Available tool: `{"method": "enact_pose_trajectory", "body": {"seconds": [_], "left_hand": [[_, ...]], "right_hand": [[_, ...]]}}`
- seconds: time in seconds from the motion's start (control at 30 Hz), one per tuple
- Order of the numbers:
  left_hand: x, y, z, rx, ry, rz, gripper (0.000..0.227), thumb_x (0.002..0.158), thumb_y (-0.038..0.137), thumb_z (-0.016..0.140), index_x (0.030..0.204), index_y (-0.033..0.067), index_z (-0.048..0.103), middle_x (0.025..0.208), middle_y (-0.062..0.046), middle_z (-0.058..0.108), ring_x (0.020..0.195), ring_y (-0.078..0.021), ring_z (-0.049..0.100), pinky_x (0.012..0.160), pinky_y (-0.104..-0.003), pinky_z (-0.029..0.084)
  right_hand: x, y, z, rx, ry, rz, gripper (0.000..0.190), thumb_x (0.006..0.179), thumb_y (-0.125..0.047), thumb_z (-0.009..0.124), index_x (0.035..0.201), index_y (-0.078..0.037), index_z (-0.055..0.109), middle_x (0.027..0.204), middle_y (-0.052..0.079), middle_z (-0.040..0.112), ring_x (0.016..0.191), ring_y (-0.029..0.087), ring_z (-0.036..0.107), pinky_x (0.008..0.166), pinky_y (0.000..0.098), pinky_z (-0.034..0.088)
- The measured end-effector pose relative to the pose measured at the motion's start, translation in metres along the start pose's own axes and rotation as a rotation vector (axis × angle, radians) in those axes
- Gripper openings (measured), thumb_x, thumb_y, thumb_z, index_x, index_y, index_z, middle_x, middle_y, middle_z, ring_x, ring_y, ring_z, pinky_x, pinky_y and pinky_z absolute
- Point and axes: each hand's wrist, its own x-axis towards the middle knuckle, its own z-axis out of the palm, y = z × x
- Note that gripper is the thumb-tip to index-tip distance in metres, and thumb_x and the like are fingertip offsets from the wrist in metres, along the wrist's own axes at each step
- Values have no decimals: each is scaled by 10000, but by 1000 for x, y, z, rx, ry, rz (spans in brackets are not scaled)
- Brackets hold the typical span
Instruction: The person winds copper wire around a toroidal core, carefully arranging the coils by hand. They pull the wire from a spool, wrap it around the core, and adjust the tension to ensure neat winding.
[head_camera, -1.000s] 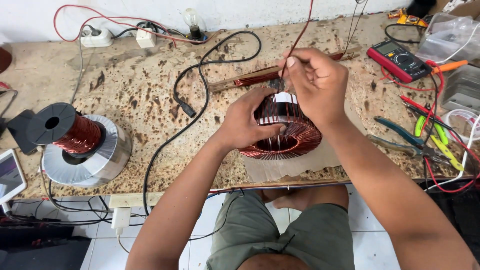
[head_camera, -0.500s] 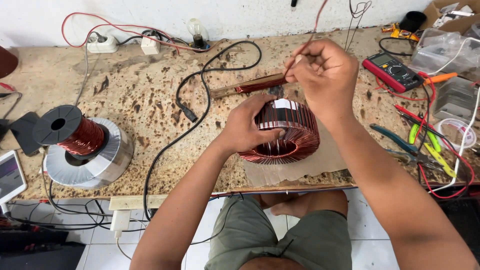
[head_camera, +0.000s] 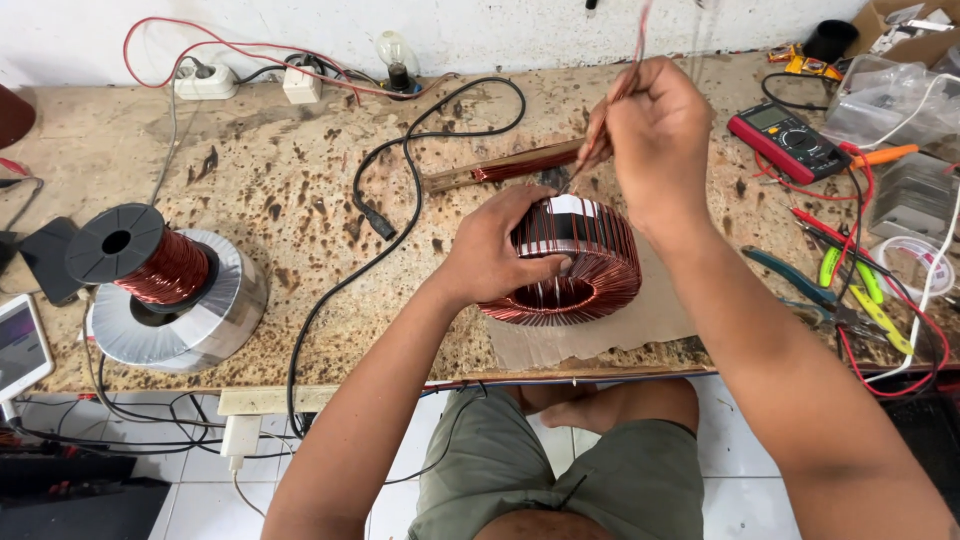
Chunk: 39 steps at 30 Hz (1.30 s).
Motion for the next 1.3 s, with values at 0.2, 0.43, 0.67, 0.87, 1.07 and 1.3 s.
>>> {"method": "enact_pose_trajectory", "body": {"seconds": [0.2,0.43,0.67,0.87,1.07,1.3], "left_hand": [[-3,1,0,-12,31,27,723,759,468,803,1340,101,579,1228,-119,693,1074,-304,684,885,-442,536],[-3,3,-1,-8,46,28,734,757,487,789,1342,101,574,1290,-134,685,1134,-325,678,941,-448,528],[-3,1,-1,-19,55,35,728,763,470,808,1340,91,577,1264,-135,699,1101,-312,689,926,-449,540],[-6,6,-5,-49,38,39,712,768,482,801,1330,106,577,1253,-128,695,1096,-308,688,926,-449,534],[-3,0,-3,-34,25,-18,735,777,485,792,1360,100,564,1282,-138,688,1120,-314,682,935,-473,545],[-3,3,0,-1,33,-21,741,743,509,790,1338,126,570,1249,-119,703,1081,-306,689,883,-451,549]], "right_hand": [[2,9,0,99,56,78,125,1066,45,636,1038,-58,570,878,70,651,592,97,595,446,169,550],[-7,16,-6,-727,-112,-671,267,959,-17,926,1113,76,729,1048,166,667,619,107,561,516,232,533],[-25,-28,-10,-306,-432,-325,231,1075,154,483,1297,147,548,1148,272,697,1071,323,762,973,309,635],[-3,15,-32,780,-452,146,282,1018,183,393,1000,-80,492,1317,219,656,986,398,745,833,516,681],[-12,-5,-29,-690,-110,-381,482,987,169,814,1245,11,439,1172,182,589,728,175,597,576,258,610],[-61,9,-11,-572,128,-488,457,1024,-45,810,1255,5,419,970,162,566,607,138,542,439,232,434]]}}
